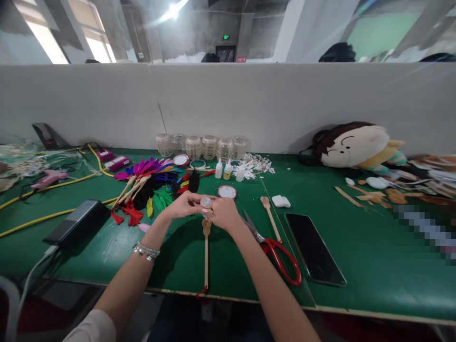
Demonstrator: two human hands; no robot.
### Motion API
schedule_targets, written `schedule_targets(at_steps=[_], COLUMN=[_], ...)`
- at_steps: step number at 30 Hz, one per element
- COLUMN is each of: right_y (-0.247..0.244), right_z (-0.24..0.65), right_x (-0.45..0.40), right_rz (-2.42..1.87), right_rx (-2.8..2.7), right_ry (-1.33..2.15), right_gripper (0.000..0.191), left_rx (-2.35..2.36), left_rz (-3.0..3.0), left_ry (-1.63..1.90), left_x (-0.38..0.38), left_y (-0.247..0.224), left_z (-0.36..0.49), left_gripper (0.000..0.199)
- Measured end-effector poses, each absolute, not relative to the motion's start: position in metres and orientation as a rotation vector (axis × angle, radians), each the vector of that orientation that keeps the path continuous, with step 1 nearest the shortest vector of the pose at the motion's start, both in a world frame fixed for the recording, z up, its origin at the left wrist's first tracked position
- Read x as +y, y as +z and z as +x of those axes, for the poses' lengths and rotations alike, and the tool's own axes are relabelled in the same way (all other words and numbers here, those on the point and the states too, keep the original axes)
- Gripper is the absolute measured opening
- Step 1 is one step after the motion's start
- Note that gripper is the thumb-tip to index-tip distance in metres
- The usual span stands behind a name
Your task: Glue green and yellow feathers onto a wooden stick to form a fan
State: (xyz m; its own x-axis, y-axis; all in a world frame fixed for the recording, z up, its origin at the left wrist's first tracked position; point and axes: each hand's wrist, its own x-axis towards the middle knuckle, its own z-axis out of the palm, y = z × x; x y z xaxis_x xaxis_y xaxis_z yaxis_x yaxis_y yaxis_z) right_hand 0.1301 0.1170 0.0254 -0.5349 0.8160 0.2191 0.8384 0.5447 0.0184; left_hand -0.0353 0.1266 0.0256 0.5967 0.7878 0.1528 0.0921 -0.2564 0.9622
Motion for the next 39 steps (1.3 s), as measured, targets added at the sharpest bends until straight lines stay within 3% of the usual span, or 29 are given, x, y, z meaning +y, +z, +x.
schedule_targets(at_steps=[31,39], right_y=[0.048,0.068], right_z=[0.132,0.130], right_x=[0.105,0.095], right_rz=[-1.469,-1.494], right_rx=[-2.458,-2.264], right_ry=[-0.102,-0.203], right_gripper=[0.049,0.062], left_rx=[0.690,0.717], left_rz=[1.731,1.700], left_ry=[0.839,1.143], left_x=[0.121,0.105], left_y=[0.042,0.056], left_z=[-0.036,-0.060], left_gripper=[0.056,0.051])
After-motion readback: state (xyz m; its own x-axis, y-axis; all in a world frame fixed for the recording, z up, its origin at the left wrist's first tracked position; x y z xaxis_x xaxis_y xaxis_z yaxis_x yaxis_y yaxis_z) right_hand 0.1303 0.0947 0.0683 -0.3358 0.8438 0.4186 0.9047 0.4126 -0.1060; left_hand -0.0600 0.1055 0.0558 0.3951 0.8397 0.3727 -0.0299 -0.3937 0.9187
